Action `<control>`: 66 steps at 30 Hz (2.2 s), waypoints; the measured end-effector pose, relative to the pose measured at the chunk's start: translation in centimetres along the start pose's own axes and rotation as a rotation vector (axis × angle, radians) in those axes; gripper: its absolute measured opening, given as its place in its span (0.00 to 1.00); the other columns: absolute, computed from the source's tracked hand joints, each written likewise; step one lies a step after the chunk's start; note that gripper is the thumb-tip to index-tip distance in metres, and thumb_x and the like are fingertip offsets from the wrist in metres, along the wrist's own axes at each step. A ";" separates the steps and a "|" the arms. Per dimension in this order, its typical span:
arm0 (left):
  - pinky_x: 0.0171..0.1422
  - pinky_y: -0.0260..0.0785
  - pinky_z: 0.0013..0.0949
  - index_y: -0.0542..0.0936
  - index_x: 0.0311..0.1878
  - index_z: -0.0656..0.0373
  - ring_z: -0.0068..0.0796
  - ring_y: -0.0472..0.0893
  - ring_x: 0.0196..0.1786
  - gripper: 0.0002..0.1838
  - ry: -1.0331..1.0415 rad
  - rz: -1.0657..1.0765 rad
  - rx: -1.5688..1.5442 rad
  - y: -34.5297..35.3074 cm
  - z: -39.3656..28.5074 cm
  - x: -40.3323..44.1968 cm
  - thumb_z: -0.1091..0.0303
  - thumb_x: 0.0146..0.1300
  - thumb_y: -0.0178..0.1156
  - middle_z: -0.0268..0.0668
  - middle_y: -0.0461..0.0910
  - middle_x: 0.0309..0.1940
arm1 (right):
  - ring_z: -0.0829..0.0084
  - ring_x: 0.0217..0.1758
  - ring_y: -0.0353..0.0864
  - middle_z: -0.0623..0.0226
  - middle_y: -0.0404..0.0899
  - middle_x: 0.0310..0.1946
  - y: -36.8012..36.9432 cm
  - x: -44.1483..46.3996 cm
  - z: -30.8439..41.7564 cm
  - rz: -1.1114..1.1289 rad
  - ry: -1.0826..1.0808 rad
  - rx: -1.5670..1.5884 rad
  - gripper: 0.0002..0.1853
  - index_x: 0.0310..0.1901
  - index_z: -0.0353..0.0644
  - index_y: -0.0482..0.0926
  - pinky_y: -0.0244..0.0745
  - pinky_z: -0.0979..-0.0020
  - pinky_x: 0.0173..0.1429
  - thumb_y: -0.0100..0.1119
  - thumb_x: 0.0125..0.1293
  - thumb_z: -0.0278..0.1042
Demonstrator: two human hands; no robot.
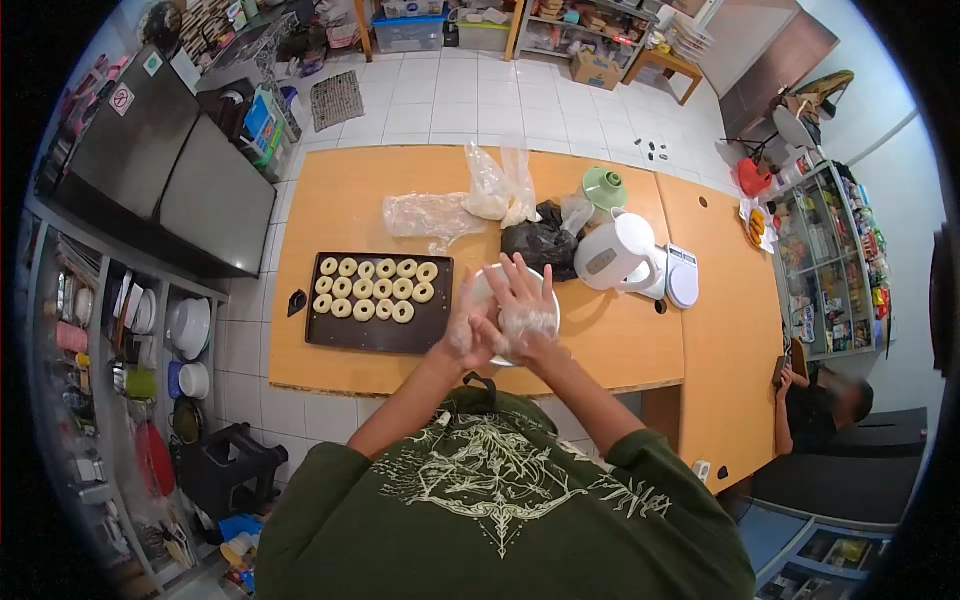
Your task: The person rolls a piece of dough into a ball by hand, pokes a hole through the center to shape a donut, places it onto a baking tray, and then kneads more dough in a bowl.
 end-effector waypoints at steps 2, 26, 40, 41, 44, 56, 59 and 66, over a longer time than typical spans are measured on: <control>0.76 0.53 0.62 0.52 0.77 0.63 0.60 0.61 0.74 0.65 -0.050 -0.007 0.043 0.2 1.5 -0.2 0.11 0.53 0.30 0.57 0.58 0.73 | 0.48 0.76 0.58 0.52 0.63 0.71 2.6 -0.4 -0.2 -0.426 0.164 -0.520 0.46 0.71 0.47 0.64 0.39 0.38 0.78 0.54 0.60 0.72; 0.75 0.55 0.62 0.50 0.77 0.65 0.61 0.61 0.74 0.75 0.048 0.027 0.077 1.5 -0.3 -1.4 0.05 0.40 0.29 0.61 0.56 0.73 | 0.53 0.57 0.76 0.54 0.80 0.51 4.9 0.8 3.1 -0.100 0.052 -0.001 0.32 0.56 0.42 0.78 0.60 0.45 0.71 0.60 0.59 0.61; 0.78 0.51 0.58 0.53 0.77 0.62 0.52 0.61 0.75 0.64 0.085 -0.123 0.336 2.4 -2.7 -0.9 0.12 0.54 0.29 0.51 0.60 0.73 | 0.51 0.72 0.65 0.51 0.73 0.63 0.2 0.2 3.5 -0.202 -0.088 0.033 0.33 0.64 0.41 0.73 0.51 0.43 0.74 0.58 0.63 0.55; 0.78 0.50 0.57 0.53 0.77 0.64 0.52 0.61 0.75 0.64 0.136 -0.253 0.331 1.8 -3.3 -1.4 0.13 0.55 0.29 0.51 0.60 0.73 | 0.51 0.72 0.65 0.51 0.73 0.63 -0.2 0.4 2.5 -0.197 -0.087 0.032 0.33 0.64 0.41 0.73 0.51 0.43 0.74 0.58 0.63 0.55; 0.77 0.54 0.56 0.52 0.77 0.60 0.57 0.66 0.72 0.64 -0.112 0.032 -0.149 0.4 0.1 -1.6 0.11 0.53 0.29 0.54 0.63 0.71 | 0.47 0.74 0.62 0.52 0.70 0.66 1.1 2.1 -0.3 -0.029 0.084 0.024 0.33 0.65 0.43 0.73 0.49 0.41 0.75 0.54 0.66 0.58; 0.79 0.52 0.51 0.51 0.77 0.65 0.51 0.61 0.75 0.63 -0.031 -0.063 0.281 -0.7 0.3 -0.7 0.15 0.57 0.33 0.55 0.58 0.74 | 0.49 0.74 0.62 0.53 0.66 0.69 -0.5 2.3 2.3 -0.150 0.012 -0.063 0.37 0.68 0.47 0.70 0.53 0.41 0.74 0.57 0.62 0.61; 0.79 0.49 0.55 0.52 0.77 0.66 0.53 0.58 0.77 0.63 0.004 0.128 0.159 -1.8 -0.9 -0.8 0.14 0.57 0.30 0.56 0.57 0.74 | 0.49 0.76 0.58 0.51 0.63 0.72 1.0 1.3 7.1 -0.044 -0.145 0.084 0.44 0.71 0.41 0.65 0.51 0.44 0.76 0.54 0.62 0.67; 0.79 0.48 0.57 0.48 0.79 0.59 0.54 0.58 0.76 0.64 0.189 0.108 0.368 2.3 -1.7 -0.6 0.12 0.54 0.28 0.43 0.52 0.78 | 0.45 0.77 0.55 0.50 0.62 0.72 0.6 2.3 3.3 -0.154 0.011 0.009 0.45 0.73 0.43 0.62 0.43 0.39 0.77 0.54 0.62 0.67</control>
Point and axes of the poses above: each hand's wrist, its own x-axis towards the middle knuckle, its own y-axis out of the palm, z = x × y, the point moved 8 cm from there along x, towards the middle knuckle
